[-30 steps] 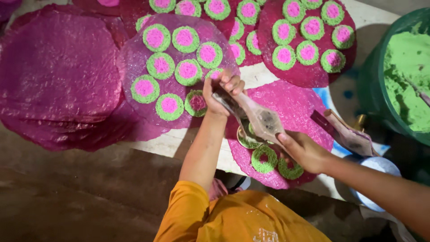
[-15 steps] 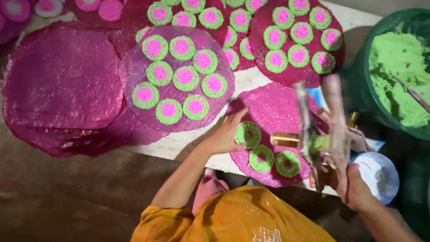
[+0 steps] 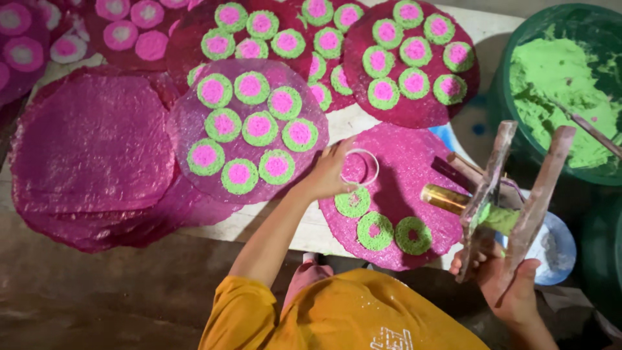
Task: The person applies green and pink paste onto purple sheets using a wooden applicator tool and a spoon. They scoop the paste from plastic bowls and press it into circular patterns on the sheets.
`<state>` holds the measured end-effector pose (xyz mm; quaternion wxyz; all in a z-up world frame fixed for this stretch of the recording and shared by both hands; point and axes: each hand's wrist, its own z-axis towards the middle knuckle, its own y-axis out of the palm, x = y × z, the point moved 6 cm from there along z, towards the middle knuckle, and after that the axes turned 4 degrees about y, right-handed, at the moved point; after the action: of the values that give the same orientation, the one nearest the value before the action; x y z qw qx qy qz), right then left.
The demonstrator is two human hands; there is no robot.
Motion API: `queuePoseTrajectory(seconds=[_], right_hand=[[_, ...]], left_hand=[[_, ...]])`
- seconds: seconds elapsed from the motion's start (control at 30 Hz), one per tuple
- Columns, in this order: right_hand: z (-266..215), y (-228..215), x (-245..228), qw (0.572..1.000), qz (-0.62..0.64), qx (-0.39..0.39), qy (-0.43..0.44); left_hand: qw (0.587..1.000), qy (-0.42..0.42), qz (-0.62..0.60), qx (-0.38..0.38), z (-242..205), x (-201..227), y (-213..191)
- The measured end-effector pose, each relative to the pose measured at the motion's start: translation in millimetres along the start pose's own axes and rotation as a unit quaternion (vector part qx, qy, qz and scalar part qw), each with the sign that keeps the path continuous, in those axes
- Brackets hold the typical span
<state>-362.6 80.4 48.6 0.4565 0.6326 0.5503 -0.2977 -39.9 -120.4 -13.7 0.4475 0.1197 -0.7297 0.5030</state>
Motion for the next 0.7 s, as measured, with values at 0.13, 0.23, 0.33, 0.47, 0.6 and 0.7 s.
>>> queuePoseTrajectory(seconds=[0.13, 0.23, 0.33, 0.47, 0.6, 0.7], right_hand=[[7.4, -6.0, 18.5, 1.0, 0.03, 0.002, 0.001], [15.6, -20.0, 35.9, 1.0, 0.005, -0.011, -0.002], [41.3, -25.6, 48.5, 0.997, -0.026, -0.062, 0.029], [97.8, -5.2, 37.9, 0.961, -0.152, -0.163, 0.162], [144.8, 25.6, -11.9, 0.926, -0.197, -0.115, 0.302], [179.5, 43.7, -65.3, 0.869, -0.412, -0.046, 0.272]], left_hand=[[0.998, -0.034, 0.033, -0.039, 21.8, -3.8, -7.8], [0.996, -0.047, 0.029, -0.074, 25.6, 1.0, -10.1], [0.998, -0.054, -0.024, 0.015, 30.7, 13.1, -27.1], [0.66, 0.085, -0.747, -0.015, 41.9, 51.3, -30.6], [0.459, 0.235, -0.857, -0.007, 44.8, 55.4, -43.3], [0.433, 0.243, -0.864, 0.079, 60.9, 29.5, -47.2]])
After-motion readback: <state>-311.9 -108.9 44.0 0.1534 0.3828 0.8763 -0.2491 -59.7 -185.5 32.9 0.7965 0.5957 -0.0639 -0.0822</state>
